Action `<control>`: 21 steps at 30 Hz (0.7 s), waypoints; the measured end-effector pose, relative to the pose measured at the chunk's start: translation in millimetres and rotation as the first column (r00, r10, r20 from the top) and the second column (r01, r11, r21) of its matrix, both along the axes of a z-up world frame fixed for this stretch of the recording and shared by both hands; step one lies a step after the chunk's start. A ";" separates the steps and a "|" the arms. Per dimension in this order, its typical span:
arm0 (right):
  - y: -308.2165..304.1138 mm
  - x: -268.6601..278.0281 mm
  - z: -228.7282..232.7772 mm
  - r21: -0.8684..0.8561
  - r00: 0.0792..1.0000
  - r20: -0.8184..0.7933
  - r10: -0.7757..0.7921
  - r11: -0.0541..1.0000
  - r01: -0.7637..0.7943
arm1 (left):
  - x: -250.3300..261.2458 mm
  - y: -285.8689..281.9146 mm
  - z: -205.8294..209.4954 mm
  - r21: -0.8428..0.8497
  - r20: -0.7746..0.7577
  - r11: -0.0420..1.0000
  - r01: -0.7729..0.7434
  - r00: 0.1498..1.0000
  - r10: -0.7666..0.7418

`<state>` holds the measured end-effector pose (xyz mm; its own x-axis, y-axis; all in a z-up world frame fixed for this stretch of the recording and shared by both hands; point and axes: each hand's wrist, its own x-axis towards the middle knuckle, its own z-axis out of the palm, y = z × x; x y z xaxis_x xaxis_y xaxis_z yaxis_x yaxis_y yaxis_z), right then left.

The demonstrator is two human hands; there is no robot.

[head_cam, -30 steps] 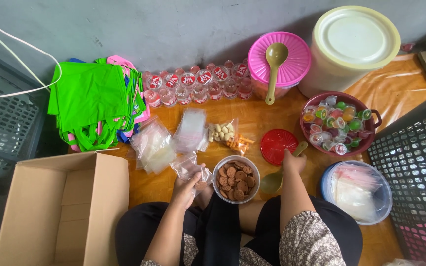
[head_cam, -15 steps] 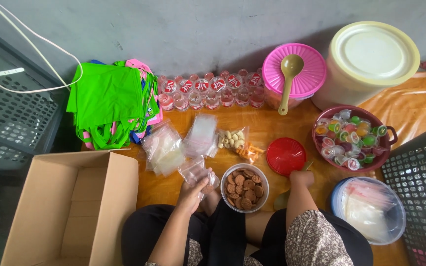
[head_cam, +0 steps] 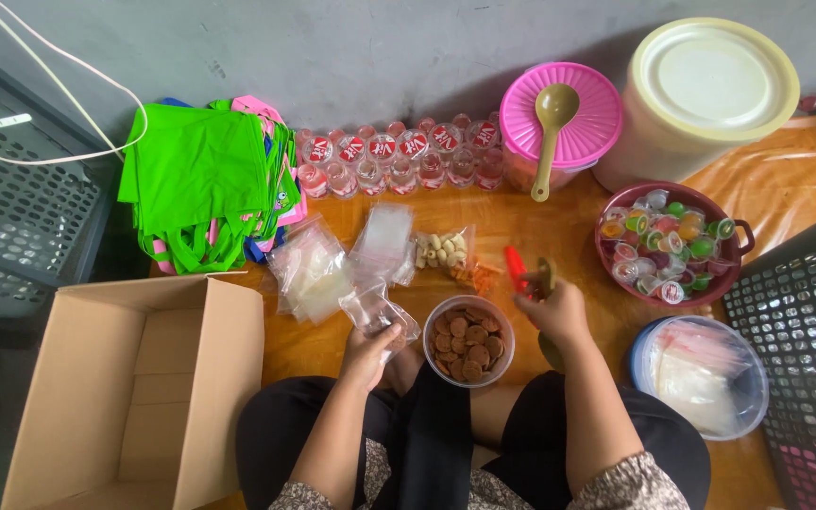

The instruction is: The person scoops cookies from a container into a small plastic bag, seals it, and places it on the floor. They then add small cups of jelly into another plastic bag, seal it, and place both bags into a green reusable bag. Finally, they place the green bag into a cardboard box.

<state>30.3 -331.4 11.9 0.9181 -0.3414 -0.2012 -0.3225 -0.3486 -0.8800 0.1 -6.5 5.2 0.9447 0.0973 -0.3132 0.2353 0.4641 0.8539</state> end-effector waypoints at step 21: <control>99.0 -83.6 -16.4 -0.570 0.645 -0.222 0.731 0.440 -0.694 | 4.3 3.8 18.6 -0.026 -0.046 0.987 -0.157 0.987 0.156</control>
